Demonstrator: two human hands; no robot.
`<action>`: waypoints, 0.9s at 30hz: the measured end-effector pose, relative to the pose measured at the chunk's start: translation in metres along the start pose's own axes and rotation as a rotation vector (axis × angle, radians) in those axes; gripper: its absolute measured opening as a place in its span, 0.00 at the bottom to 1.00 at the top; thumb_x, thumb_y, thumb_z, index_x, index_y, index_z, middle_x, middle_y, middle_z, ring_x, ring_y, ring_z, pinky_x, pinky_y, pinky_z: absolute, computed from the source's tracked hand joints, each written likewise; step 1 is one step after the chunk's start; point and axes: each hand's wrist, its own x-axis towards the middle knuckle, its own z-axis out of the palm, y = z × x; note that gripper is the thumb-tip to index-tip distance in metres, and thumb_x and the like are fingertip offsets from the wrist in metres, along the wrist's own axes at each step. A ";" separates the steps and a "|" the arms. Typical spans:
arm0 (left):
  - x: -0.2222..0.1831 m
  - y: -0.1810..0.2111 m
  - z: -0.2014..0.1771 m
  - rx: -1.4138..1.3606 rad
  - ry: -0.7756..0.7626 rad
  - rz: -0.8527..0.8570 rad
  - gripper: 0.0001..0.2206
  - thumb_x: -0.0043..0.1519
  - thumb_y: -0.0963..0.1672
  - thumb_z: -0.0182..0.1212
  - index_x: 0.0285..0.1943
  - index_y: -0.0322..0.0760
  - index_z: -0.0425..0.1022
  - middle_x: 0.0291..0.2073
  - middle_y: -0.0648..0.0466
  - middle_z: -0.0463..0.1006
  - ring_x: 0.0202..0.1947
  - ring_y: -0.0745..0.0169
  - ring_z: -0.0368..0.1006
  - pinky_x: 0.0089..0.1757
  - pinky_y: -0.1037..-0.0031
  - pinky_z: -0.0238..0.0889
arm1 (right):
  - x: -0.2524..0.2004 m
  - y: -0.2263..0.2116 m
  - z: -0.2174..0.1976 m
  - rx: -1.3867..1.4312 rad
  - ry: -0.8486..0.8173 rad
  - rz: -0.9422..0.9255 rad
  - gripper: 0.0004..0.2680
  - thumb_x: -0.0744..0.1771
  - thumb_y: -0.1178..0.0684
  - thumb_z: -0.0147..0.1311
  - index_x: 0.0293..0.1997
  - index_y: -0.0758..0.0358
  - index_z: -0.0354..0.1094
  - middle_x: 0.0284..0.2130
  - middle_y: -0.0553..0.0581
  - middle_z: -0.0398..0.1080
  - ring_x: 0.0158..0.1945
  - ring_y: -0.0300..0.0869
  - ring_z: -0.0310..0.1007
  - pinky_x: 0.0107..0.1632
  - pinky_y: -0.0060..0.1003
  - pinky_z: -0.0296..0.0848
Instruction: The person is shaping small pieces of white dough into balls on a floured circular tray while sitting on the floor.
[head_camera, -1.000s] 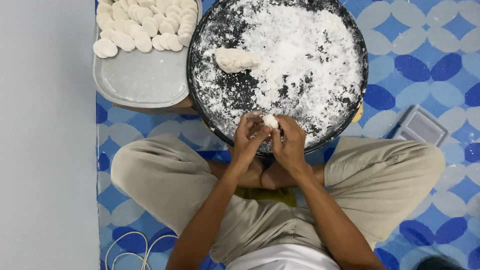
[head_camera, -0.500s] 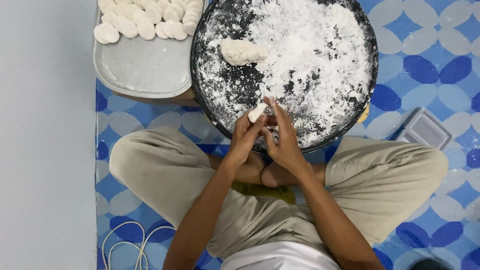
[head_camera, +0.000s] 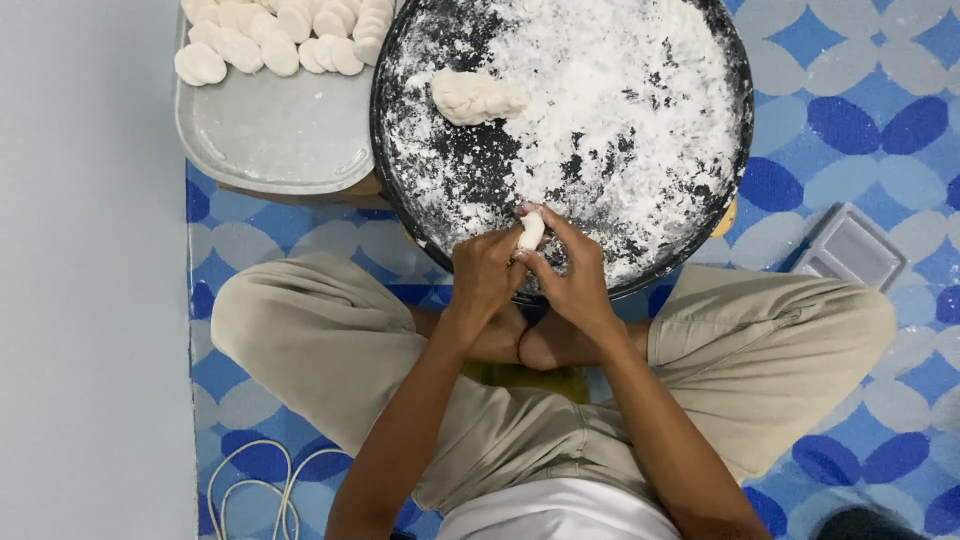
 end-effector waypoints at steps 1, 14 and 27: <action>0.005 0.000 -0.002 0.000 -0.003 0.004 0.11 0.59 0.45 0.67 0.48 0.37 0.80 0.29 0.46 0.82 0.30 0.45 0.80 0.31 0.62 0.73 | -0.001 0.004 0.002 -0.001 0.005 0.000 0.22 0.64 0.60 0.65 0.65 0.70 0.63 0.56 0.65 0.73 0.61 0.58 0.71 0.63 0.55 0.65; 0.018 0.042 -0.014 -1.359 -0.165 -0.583 0.20 0.67 0.51 0.62 0.55 0.27 0.77 0.43 0.43 0.80 0.47 0.50 0.78 0.45 0.59 0.75 | -0.004 0.031 0.000 -0.018 0.222 0.036 0.06 0.70 0.60 0.50 0.43 0.61 0.75 0.41 0.61 0.79 0.53 0.57 0.77 0.67 0.65 0.52; 0.014 0.025 -0.006 -1.233 0.055 -0.606 0.11 0.65 0.41 0.65 0.53 0.31 0.80 0.34 0.52 0.84 0.36 0.75 0.77 0.37 0.81 0.72 | -0.011 0.014 0.013 -0.132 -0.047 -0.085 0.19 0.70 0.62 0.47 0.72 0.65 0.54 0.68 0.66 0.58 0.71 0.60 0.56 0.72 0.63 0.47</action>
